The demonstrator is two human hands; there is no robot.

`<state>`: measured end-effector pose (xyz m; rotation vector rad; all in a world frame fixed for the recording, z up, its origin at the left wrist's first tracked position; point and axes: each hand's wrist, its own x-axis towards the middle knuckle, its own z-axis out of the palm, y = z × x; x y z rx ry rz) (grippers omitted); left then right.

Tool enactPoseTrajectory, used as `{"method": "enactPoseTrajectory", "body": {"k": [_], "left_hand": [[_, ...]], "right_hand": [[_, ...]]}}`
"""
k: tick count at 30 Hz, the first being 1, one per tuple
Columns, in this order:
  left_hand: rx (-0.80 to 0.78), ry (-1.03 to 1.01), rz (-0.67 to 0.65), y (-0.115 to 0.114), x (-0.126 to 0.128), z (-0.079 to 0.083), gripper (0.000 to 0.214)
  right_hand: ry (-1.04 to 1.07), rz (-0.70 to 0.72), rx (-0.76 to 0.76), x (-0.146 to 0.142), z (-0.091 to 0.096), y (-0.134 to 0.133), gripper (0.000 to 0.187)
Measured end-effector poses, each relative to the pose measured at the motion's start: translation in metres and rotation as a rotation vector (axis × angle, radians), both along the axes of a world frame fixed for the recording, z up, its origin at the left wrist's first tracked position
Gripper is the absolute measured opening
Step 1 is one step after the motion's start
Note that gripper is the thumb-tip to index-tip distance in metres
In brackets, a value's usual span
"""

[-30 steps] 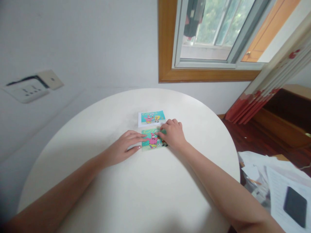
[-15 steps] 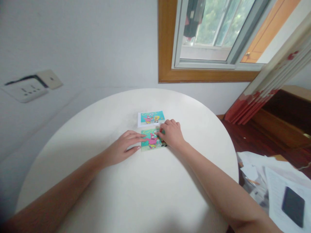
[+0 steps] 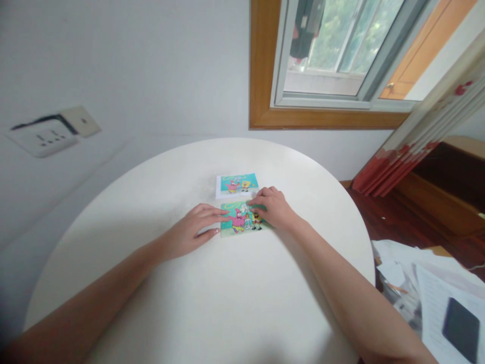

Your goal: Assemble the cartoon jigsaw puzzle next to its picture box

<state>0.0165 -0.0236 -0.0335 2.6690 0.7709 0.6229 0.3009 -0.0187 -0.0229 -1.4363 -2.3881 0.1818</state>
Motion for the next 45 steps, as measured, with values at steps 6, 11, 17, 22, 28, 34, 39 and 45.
{"method": "enactPoseTrajectory", "body": {"k": [6,11,17,22,28,34,39,45], "left_hand": [[-0.007,0.024,0.001,-0.001,0.000,0.002,0.038],[-0.011,0.007,0.001,0.000,0.000,0.001,0.038],[-0.003,0.037,0.004,0.002,0.000,-0.001,0.036],[-0.002,0.059,0.017,0.001,0.001,0.000,0.036],[-0.025,0.065,0.018,0.000,0.000,0.002,0.037],[-0.028,0.053,0.015,0.000,-0.001,0.001,0.034],[-0.015,0.055,0.013,0.001,-0.001,0.000,0.035],[-0.004,0.049,0.008,0.000,0.001,0.003,0.032]], "right_hand": [[0.045,0.002,-0.003,-0.003,-0.001,0.002,0.020],[0.081,0.008,0.004,-0.004,-0.001,0.001,0.018],[0.111,-0.053,0.018,-0.009,-0.008,0.003,0.017],[0.148,-0.097,0.044,-0.017,-0.010,0.001,0.017],[0.139,-0.041,0.025,-0.013,-0.007,0.001,0.015],[0.119,-0.039,0.044,-0.008,-0.010,0.001,0.021],[0.112,-0.028,0.045,-0.008,-0.012,0.002,0.021],[0.111,-0.022,0.043,-0.007,-0.013,0.003,0.021]]}}
